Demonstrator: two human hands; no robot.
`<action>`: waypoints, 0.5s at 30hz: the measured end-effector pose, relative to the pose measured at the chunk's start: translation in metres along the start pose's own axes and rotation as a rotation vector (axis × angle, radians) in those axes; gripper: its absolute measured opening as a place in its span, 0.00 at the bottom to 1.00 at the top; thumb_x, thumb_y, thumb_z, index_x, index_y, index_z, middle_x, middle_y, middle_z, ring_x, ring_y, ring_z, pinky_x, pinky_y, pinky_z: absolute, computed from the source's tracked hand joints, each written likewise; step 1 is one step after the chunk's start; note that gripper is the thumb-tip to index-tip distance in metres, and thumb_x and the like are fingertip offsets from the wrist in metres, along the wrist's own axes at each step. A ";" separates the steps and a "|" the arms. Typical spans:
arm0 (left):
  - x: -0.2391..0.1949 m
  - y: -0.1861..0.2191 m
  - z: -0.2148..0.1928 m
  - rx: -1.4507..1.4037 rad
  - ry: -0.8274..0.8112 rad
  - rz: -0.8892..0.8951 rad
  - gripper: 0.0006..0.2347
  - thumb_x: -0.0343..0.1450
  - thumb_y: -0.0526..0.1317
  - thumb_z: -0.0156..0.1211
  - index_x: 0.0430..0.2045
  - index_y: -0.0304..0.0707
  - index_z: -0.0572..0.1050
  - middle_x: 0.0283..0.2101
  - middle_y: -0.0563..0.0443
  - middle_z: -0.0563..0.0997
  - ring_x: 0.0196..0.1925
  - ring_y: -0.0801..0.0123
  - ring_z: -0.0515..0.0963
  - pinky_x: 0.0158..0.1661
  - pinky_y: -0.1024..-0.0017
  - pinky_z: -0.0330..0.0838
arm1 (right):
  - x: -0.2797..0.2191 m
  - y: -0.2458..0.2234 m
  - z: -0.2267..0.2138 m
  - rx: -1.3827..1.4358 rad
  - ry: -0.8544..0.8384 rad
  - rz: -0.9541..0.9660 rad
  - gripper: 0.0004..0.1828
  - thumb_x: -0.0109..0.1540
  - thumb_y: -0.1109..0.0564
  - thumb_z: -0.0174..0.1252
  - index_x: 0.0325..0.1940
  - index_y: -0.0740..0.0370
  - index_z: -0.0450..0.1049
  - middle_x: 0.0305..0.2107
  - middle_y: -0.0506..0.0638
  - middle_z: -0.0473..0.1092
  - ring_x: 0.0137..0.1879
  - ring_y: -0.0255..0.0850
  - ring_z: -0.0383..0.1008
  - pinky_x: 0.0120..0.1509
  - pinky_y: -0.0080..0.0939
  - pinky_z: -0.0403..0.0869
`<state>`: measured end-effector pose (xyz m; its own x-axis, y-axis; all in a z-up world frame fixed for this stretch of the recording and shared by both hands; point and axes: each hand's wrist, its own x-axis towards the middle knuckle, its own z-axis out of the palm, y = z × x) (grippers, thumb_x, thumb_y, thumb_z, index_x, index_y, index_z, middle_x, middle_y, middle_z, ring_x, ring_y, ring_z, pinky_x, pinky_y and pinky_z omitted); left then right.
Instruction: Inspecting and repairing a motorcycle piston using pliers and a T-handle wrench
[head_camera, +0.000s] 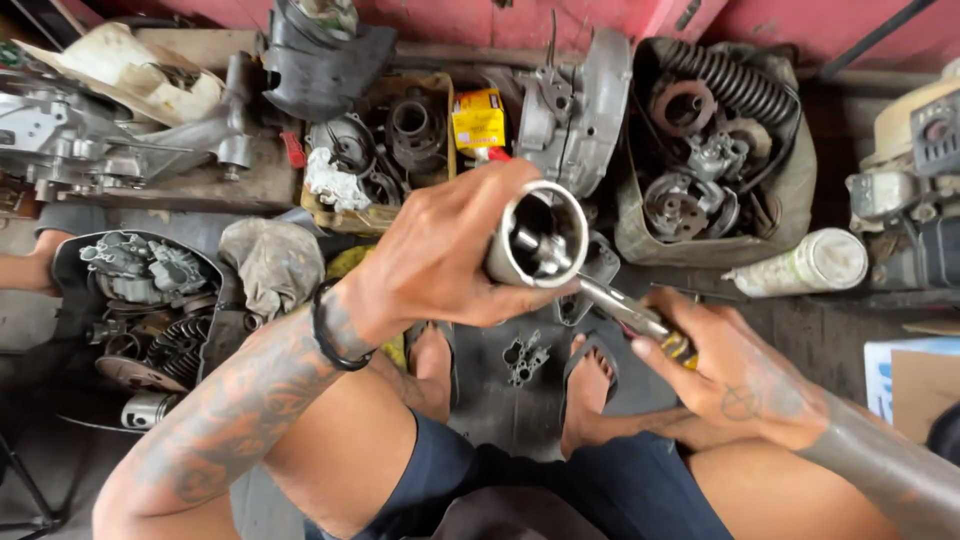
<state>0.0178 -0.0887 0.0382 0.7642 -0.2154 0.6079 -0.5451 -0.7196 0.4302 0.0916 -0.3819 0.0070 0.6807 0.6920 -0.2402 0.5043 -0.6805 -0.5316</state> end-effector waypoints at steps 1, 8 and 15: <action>0.001 0.000 0.000 -0.006 -0.009 0.038 0.28 0.65 0.42 0.79 0.50 0.24 0.66 0.44 0.38 0.78 0.37 0.49 0.80 0.39 0.60 0.75 | 0.000 0.001 0.000 -0.010 -0.002 0.004 0.14 0.58 0.52 0.60 0.45 0.57 0.72 0.18 0.50 0.75 0.16 0.43 0.69 0.23 0.47 0.67; -0.075 -0.096 -0.092 0.115 0.568 -0.102 0.21 0.71 0.19 0.44 0.61 0.21 0.59 0.57 0.20 0.71 0.52 0.37 0.75 0.56 0.51 0.72 | -0.013 0.127 -0.010 0.025 0.506 0.179 0.16 0.64 0.64 0.57 0.55 0.75 0.71 0.30 0.63 0.72 0.28 0.51 0.67 0.33 0.49 0.67; -0.036 -0.075 -0.053 0.022 0.116 0.263 0.30 0.65 0.37 0.86 0.52 0.22 0.67 0.51 0.30 0.78 0.51 0.39 0.82 0.54 0.48 0.81 | 0.008 0.062 0.000 0.596 -0.056 0.170 0.23 0.58 0.65 0.61 0.58 0.65 0.78 0.32 0.49 0.75 0.35 0.37 0.70 0.42 0.35 0.69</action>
<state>0.0125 0.0079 0.0197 0.5523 -0.3202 0.7697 -0.7108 -0.6633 0.2341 0.1285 -0.4187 -0.0280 0.6884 0.6081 -0.3953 -0.0033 -0.5424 -0.8401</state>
